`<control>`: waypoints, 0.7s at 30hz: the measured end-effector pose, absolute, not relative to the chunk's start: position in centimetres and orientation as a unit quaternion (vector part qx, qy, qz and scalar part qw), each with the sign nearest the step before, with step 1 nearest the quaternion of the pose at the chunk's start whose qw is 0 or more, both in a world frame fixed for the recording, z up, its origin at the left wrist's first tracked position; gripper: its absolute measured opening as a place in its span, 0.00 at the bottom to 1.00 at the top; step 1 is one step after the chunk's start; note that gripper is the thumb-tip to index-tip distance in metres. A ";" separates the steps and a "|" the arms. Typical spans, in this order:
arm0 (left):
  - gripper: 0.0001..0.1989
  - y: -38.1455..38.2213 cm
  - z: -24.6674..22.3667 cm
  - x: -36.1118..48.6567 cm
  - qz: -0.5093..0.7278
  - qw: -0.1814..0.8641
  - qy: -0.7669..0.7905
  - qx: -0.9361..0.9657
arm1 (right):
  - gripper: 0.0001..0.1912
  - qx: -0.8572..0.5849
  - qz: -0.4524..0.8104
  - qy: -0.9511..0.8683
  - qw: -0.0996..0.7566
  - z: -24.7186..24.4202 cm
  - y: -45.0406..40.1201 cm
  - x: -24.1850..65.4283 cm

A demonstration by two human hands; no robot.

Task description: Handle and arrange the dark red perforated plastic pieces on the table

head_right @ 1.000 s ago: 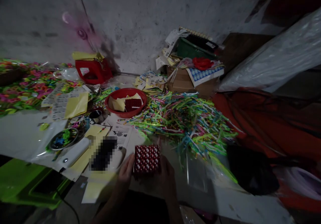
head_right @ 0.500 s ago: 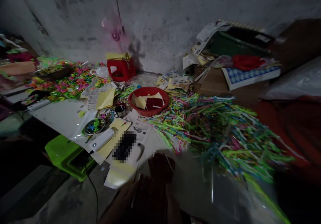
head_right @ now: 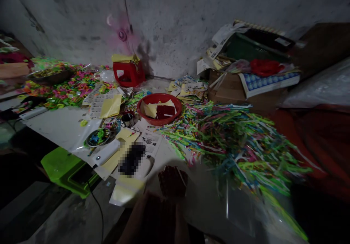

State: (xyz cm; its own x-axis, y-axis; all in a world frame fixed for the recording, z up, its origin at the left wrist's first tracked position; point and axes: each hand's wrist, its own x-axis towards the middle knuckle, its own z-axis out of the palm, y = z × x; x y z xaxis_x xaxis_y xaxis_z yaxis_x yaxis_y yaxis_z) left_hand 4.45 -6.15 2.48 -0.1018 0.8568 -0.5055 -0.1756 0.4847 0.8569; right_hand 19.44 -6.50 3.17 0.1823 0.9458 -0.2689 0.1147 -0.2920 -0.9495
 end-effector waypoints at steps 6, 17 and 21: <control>0.37 -3.8 2.7 6.0 0.459 0.577 0.605 0.301 | 0.16 -0.624 0.495 -0.410 0.444 3.2 -6.6 18.9; 0.23 2.4 1.1 13.4 0.420 0.451 0.725 0.310 | 0.16 -0.621 0.482 -0.408 0.464 3.0 -6.6 17.7; 0.23 2.3 2.4 13.6 0.419 0.405 0.730 0.357 | 0.16 -0.626 0.479 -0.403 0.465 2.9 -6.7 18.4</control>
State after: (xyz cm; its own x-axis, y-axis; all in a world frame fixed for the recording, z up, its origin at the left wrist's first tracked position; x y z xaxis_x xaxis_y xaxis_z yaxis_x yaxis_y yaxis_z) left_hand 13.63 2.25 2.43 -0.4173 0.8608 -0.2915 0.1819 0.3933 0.9012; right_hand 18.36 -6.70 2.87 0.2162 0.9501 -0.2249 0.0580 -0.2424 -0.9684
